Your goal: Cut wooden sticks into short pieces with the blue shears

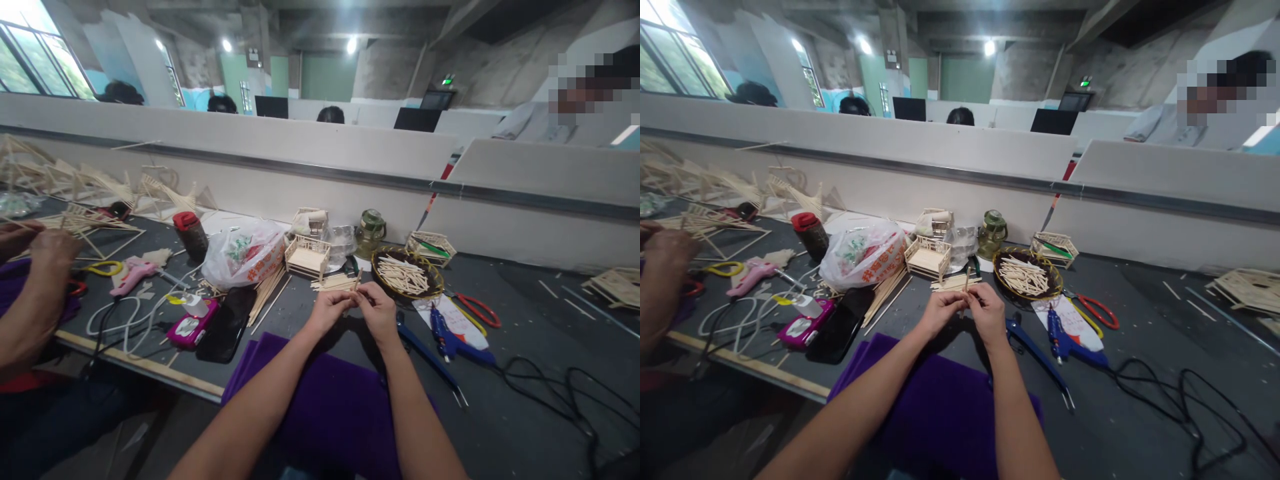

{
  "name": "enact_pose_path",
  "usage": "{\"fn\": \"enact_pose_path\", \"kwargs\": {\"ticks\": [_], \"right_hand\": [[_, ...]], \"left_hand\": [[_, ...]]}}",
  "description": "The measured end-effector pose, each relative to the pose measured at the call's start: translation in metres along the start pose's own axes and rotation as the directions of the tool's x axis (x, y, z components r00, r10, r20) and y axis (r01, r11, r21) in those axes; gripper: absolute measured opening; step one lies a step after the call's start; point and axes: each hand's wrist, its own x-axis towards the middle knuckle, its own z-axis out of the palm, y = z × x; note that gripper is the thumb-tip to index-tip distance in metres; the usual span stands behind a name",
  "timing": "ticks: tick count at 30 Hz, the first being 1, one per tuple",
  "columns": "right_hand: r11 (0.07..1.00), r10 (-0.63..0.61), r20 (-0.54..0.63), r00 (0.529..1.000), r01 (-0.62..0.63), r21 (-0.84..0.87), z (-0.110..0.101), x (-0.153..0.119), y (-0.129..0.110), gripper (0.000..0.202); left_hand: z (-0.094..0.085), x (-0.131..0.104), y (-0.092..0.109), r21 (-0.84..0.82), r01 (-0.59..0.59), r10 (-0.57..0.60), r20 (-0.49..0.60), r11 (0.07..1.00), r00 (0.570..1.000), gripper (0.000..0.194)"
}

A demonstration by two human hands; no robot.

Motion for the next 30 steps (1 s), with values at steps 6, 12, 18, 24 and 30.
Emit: {"fn": "enact_pose_path", "kwargs": {"ticks": [6, 12, 18, 24, 30], "right_hand": [[1.000, 0.013, -0.020, 1.000, -0.013, -0.001, -0.001, -0.001, 0.002, 0.017], [1.000, 0.030, 0.019, 0.999, -0.030, -0.008, 0.000, 0.003, -0.004, 0.022], [0.799, 0.195, -0.060, 0.979, -0.194, -0.569, -0.040, -0.019, -0.011, 0.057], [0.232, 0.397, -0.111, 0.911, -0.216, -0.948, -0.051, -0.064, -0.013, 0.082], [0.205, 0.517, -0.062, 0.854, -0.195, -0.959, -0.048, -0.060, -0.008, 0.060]], "left_hand": [[0.006, 0.000, -0.001, -0.024, -0.017, 0.015, -0.070, 1.000, 0.997, 0.037], [0.007, -0.001, 0.005, 0.022, -0.066, 0.067, -0.045, 0.998, 0.997, 0.033], [0.008, -0.001, 0.015, 0.125, -0.069, 0.077, -0.056, 0.990, 0.995, 0.024], [0.005, 0.007, 0.015, 0.098, -0.008, 0.024, -0.165, 0.995, 0.986, 0.017], [-0.006, 0.007, 0.019, 0.039, 0.052, -0.043, -0.189, 0.998, 0.981, 0.015]]}}
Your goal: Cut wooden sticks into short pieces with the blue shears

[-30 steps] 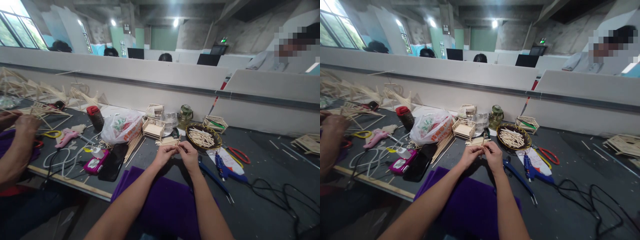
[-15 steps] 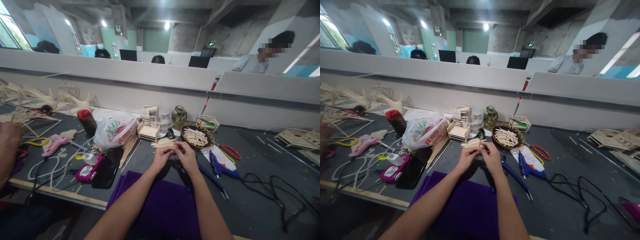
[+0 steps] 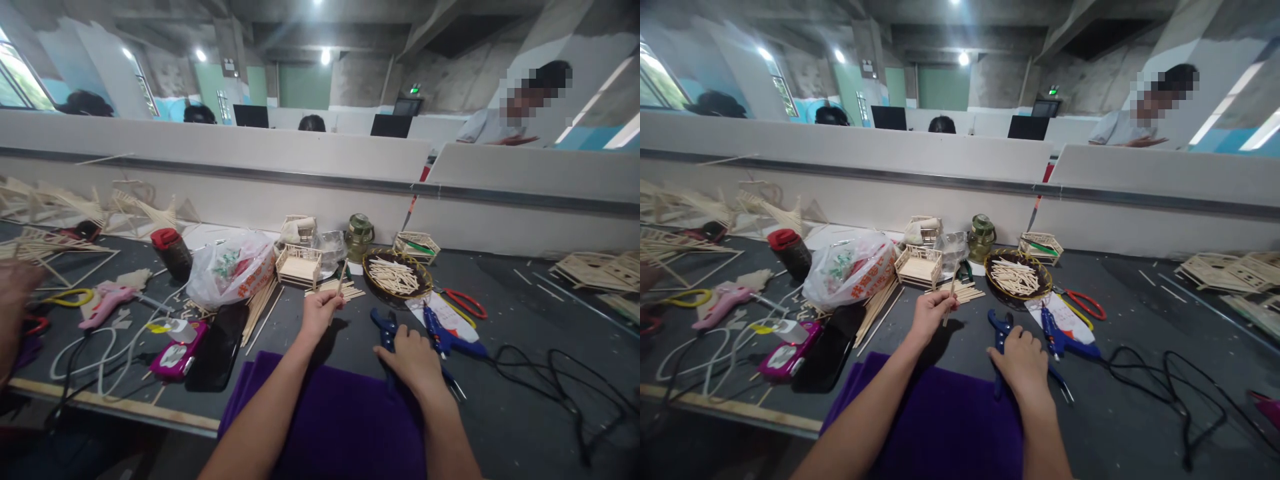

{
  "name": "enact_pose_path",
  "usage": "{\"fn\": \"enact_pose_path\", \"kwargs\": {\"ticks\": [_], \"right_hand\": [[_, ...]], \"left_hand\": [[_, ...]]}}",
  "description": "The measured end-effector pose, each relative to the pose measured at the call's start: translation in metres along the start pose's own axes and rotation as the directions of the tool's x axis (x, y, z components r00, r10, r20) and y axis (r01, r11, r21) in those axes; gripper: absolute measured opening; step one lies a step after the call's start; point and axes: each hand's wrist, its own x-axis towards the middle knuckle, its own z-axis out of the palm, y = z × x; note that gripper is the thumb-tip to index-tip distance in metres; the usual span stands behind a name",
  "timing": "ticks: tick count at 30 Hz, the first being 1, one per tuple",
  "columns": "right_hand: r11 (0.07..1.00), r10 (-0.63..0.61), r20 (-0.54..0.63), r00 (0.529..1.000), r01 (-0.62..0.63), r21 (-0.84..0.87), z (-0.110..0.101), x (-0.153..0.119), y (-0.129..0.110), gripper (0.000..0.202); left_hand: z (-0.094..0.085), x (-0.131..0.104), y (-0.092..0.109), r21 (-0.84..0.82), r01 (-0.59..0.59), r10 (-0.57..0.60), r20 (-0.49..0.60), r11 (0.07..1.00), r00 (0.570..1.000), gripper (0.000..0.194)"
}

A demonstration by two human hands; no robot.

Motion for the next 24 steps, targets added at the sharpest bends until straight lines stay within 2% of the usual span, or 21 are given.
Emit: {"fn": "enact_pose_path", "kwargs": {"ticks": [3, 5, 8, 10, 16, 20, 24], "right_hand": [[0.995, -0.063, -0.021, 0.998, 0.064, 0.072, -0.006, 0.011, 0.003, 0.038], [0.974, -0.128, -0.129, 0.983, 0.149, 0.171, -0.011, 0.015, 0.000, 0.043], [0.900, -0.216, -0.349, 0.912, 0.324, 0.291, -0.022, 0.016, -0.014, 0.058], [0.867, -0.244, -0.426, 0.871, 0.393, 0.307, -0.029, 0.014, -0.027, 0.058], [0.788, -0.300, -0.472, 0.829, 0.494, 0.367, -0.033, 0.013, -0.051, 0.059], [0.771, -0.319, -0.473, 0.821, 0.515, 0.375, -0.030, 0.013, -0.053, 0.061], [0.770, -0.314, -0.478, 0.820, 0.514, 0.378, -0.027, 0.013, -0.053, 0.060]], "left_hand": [[-0.005, 0.003, 0.002, -0.025, -0.005, 0.005, -0.010, 1.000, 1.000, 0.016], [-0.008, 0.005, 0.002, -0.061, 0.007, -0.009, -0.023, 0.998, 1.000, 0.017], [-0.010, 0.006, 0.001, -0.071, 0.015, -0.017, -0.032, 0.997, 0.999, 0.017], [-0.011, 0.006, 0.001, -0.024, -0.012, 0.012, -0.021, 1.000, 1.000, 0.018], [-0.015, 0.002, 0.002, 0.198, -0.145, 0.144, 0.019, 0.969, 0.989, 0.020], [-0.014, -0.004, 0.011, 0.381, -0.239, 0.238, 0.050, 0.893, 0.970, 0.023], [-0.013, -0.010, 0.021, 0.525, -0.274, 0.262, 0.100, 0.805, 0.960, 0.030]]}}
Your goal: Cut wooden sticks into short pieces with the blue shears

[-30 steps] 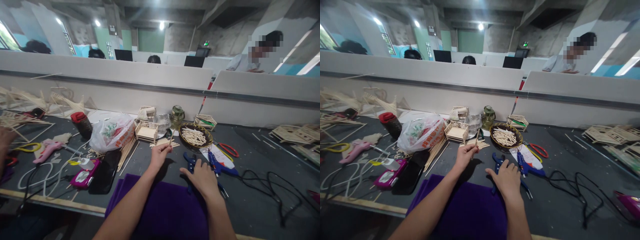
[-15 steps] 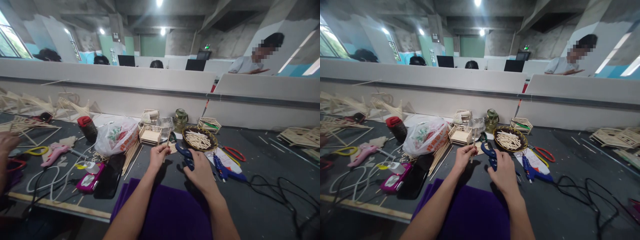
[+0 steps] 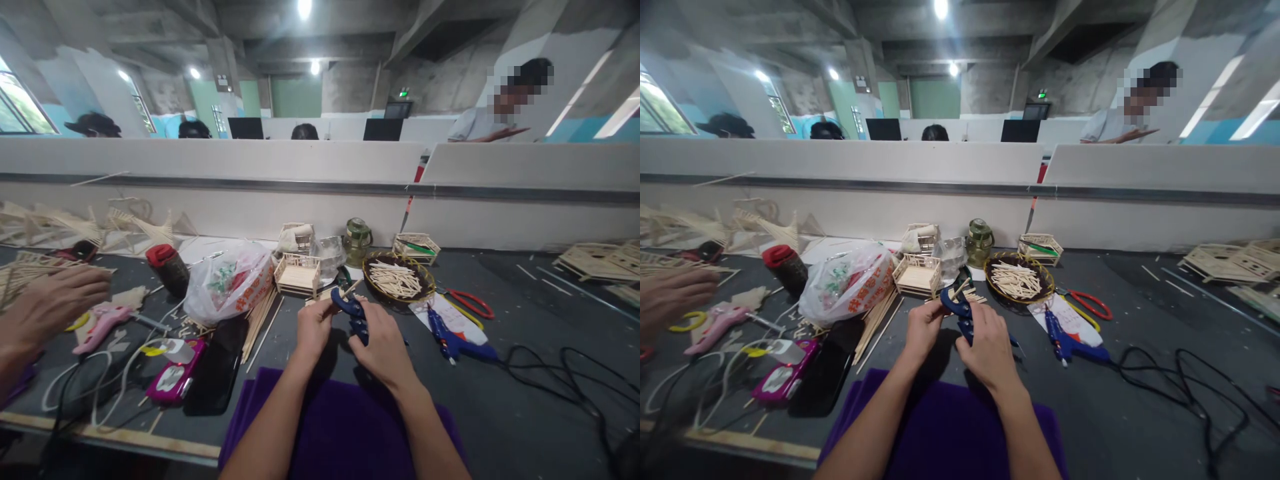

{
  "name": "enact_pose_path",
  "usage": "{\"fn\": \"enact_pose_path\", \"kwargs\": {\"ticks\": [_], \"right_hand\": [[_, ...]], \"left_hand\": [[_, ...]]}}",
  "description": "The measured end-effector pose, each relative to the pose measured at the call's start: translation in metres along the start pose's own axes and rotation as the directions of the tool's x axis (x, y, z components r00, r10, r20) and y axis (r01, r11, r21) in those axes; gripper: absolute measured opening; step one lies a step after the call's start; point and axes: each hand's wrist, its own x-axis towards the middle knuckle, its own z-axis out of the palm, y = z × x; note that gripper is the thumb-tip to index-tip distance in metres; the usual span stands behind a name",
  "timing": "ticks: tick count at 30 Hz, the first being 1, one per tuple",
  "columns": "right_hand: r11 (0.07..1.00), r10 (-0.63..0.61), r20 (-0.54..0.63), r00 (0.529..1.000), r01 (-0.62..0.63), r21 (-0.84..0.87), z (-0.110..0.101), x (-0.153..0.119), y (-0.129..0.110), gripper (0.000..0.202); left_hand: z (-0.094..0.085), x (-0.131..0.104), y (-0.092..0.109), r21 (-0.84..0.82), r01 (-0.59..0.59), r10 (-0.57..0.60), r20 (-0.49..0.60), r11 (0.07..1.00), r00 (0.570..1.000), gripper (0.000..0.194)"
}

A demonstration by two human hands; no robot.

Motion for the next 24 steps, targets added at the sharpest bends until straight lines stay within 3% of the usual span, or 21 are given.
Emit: {"fn": "enact_pose_path", "kwargs": {"ticks": [11, 16, 24], "right_hand": [[0.997, 0.018, 0.033, 0.999, -0.020, 0.076, 0.000, -0.004, 0.006, 0.058], [0.991, 0.036, 0.067, 0.997, -0.044, 0.123, 0.000, -0.007, 0.009, 0.053], [0.970, 0.105, 0.159, 0.982, -0.137, 0.202, -0.003, -0.016, 0.018, 0.045]], "left_hand": [[-0.001, -0.005, 0.007, 0.265, -0.079, 0.067, 0.053, 0.961, 0.996, 0.023], [-0.004, -0.008, 0.009, 0.370, -0.135, 0.096, 0.122, 0.919, 0.988, 0.032], [-0.004, -0.010, 0.014, 0.470, -0.138, 0.013, 0.259, 0.872, 0.966, 0.033]]}}
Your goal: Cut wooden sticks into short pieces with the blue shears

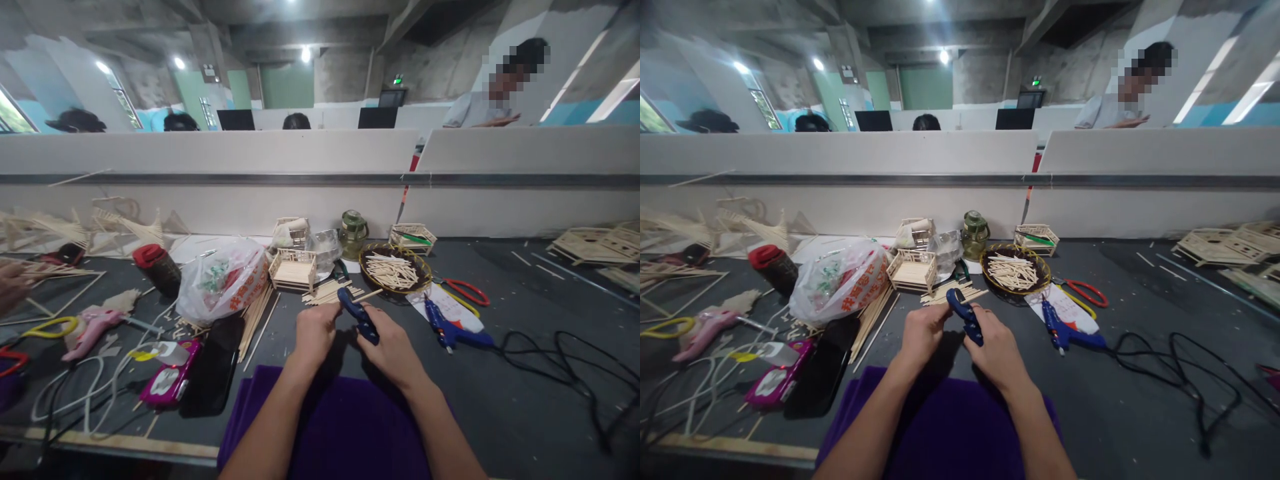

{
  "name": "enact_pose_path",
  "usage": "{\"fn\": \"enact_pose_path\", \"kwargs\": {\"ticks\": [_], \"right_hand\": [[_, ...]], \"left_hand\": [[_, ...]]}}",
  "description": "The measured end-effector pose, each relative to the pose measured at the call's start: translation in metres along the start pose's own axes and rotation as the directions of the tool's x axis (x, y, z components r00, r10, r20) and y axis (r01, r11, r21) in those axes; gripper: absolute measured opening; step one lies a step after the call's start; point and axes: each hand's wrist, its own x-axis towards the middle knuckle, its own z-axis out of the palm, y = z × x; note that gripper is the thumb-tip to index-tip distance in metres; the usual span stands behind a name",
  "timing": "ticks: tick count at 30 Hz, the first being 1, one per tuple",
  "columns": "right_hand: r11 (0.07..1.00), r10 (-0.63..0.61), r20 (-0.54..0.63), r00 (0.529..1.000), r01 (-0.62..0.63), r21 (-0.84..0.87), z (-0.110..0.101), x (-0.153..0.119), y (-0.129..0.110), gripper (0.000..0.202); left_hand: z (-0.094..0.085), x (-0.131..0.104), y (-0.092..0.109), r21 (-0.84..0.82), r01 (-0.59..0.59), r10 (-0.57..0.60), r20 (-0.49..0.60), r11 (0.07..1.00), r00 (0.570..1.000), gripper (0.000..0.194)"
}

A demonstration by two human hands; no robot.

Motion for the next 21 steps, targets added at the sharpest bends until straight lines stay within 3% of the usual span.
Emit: {"fn": "enact_pose_path", "kwargs": {"ticks": [6, 9, 13, 16, 21], "right_hand": [[0.997, 0.073, 0.120, 0.990, -0.071, -0.022, -0.004, 0.001, 0.002, 0.029], [0.970, 0.149, 0.182, 0.972, -0.108, -0.217, -0.009, 0.004, -0.003, 0.022], [0.883, 0.250, 0.185, 0.950, -0.145, -0.446, -0.010, 0.006, -0.008, 0.031], [0.892, 0.249, 0.226, 0.942, -0.132, -0.433, -0.009, 0.010, -0.005, 0.035], [0.964, 0.181, 0.329, 0.927, -0.102, -0.245, -0.009, 0.017, 0.003, 0.031]], "left_hand": [[-0.002, 0.001, 0.005, 0.038, 0.068, -0.073, 0.133, 0.997, 0.988, 0.032], [-0.002, 0.002, 0.006, 0.070, 0.109, -0.119, 0.167, 0.992, 0.979, 0.028], [0.000, 0.003, 0.004, 0.101, 0.138, -0.155, 0.194, 0.985, 0.969, 0.027], [0.000, 0.004, 0.002, 0.116, 0.133, -0.154, 0.203, 0.984, 0.967, 0.026], [0.001, 0.003, -0.001, 0.103, 0.137, -0.156, 0.198, 0.985, 0.968, 0.024]]}}
